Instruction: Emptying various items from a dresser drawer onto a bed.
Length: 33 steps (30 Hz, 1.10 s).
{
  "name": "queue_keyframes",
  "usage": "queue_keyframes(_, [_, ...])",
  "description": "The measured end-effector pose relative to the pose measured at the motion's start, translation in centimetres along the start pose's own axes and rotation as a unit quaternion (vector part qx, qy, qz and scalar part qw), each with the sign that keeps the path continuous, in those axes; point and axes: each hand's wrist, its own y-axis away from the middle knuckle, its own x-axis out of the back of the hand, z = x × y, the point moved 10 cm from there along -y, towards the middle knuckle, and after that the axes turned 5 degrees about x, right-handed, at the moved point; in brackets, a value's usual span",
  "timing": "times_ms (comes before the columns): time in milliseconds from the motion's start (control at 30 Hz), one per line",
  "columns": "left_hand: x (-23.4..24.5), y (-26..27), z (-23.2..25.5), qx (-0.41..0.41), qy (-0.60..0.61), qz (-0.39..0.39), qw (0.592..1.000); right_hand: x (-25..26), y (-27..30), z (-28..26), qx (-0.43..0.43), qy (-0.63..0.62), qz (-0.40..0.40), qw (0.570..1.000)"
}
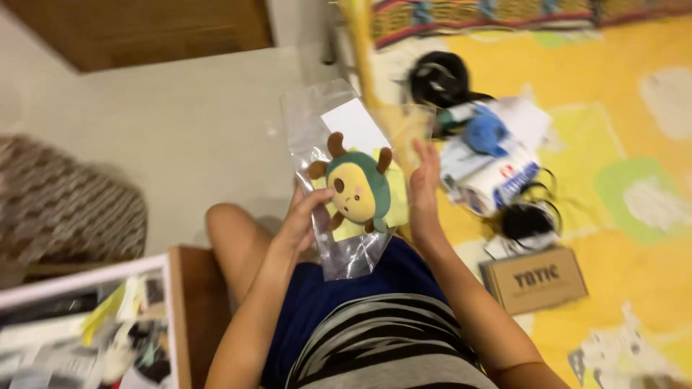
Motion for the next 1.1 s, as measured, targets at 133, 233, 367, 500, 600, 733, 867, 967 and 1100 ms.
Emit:
queue_keyframes(133, [-7.0, -5.9, -4.8, 0.06, -0.029, -0.124, 0.99, 9.0, 2.1, 6.0, -0.137, -0.092, 0.146, 0.976])
queue_keyframes(233, [-10.5, -10.3, -9.8, 0.131, -0.025, -0.171, 0.976, 15.3, 3.9, 9.2, -0.195, -0.088, 0.26, 0.942])
queue_keyframes(367, [-13.1, -19.0, -16.1, 0.125, -0.18, -0.164, 0.962, 21.6, 4.5, 13.8, -0.2, -0.176, 0.328, 0.906])
queue_keyframes(500, [-18.7, -27.9, -21.0, 0.057, -0.327, -0.115, 0.936, 25.2, 1.1, 15.5, -0.164, -0.304, 0.274, 0.898])
queue_keyframes(600, [-25.4, -31.5, -23.7, -0.064, -0.374, -0.151, 0.913, 29.2, -2.4, 16.6, -0.161, -0.224, 0.239, 0.931])
queue_keyframes(733, [-30.2, -33.7, -25.2, -0.017, -0.468, -0.082, 0.88, 38.1, -4.7, 22.8, -0.157, 0.039, 0.255, 0.953])
queue_keyframes(867, [-29.2, -39.3, -35.6, 0.097, -0.453, -0.154, 0.873, 43.4, -5.8, 29.5, -0.134, 0.167, 0.205, 0.955])
queue_keyframes(967, [-27.6, -40.5, -40.0, 0.163, -0.376, -0.167, 0.897, 43.0, -5.2, 36.7, -0.186, 0.181, 0.112, 0.959])
queue_keyframes(1100, [-27.8, -37.2, -34.8, 0.064, -0.489, -0.135, 0.859, 41.3, -1.3, 44.7, -0.312, 0.309, 0.101, 0.893])
